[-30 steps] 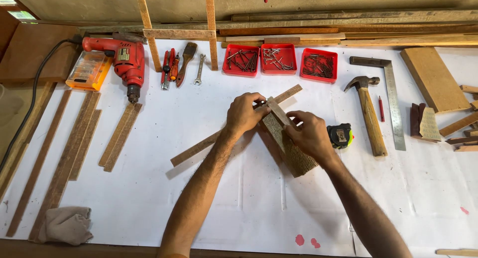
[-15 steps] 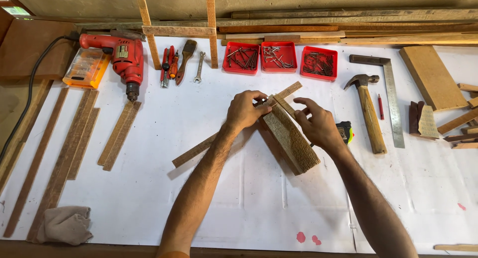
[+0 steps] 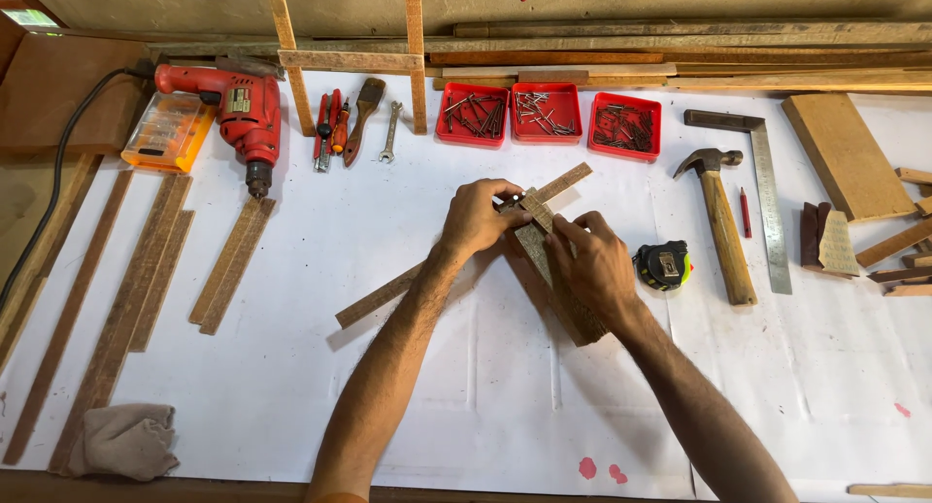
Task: The person assembles a small wooden frame on a workbench, positioning and aligning thin wood strips into a ladder-like structure. They measure a strip with a tape measure, mark it with a pencil, file a stick, then hammer nails into the joints and pick up a power drill.
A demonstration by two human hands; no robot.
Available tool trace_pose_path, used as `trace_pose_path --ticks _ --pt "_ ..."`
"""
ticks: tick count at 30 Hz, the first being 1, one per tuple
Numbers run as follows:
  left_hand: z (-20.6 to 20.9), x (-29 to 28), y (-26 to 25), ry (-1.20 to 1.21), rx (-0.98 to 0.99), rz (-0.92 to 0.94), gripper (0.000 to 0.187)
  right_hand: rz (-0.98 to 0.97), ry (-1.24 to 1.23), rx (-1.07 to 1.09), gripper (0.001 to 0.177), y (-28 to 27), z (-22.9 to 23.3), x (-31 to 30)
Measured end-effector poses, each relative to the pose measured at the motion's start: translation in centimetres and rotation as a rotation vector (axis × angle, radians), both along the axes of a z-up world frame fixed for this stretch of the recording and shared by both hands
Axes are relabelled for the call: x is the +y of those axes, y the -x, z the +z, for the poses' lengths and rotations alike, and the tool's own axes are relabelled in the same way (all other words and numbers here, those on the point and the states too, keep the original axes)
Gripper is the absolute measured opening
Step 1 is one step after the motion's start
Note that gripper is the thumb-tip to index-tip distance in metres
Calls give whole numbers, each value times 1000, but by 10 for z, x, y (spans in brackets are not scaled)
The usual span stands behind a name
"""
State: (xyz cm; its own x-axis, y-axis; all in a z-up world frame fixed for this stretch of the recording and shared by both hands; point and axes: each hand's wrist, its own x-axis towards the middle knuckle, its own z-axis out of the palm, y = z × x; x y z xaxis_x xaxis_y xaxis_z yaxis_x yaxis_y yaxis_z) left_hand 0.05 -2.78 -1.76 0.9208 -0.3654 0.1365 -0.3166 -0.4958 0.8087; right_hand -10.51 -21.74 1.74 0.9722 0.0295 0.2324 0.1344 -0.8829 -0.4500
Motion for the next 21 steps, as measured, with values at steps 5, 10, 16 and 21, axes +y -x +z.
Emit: trace_pose_path --ticks 5,10,16,21 --pt "-12 2 -3 65 -60 -6 39 -18 74 -55 34 3 -16 7" --pt "-16 6 -7 69 -8 -22 33 -16 103 -79 35 8 -15 16" --pt "-10 8 -8 81 60 1 30 -10 50 0 35 9 -2 18" --pt "-3 12 -18 27 102 -69 30 75 -12 70 42 6 4 8"
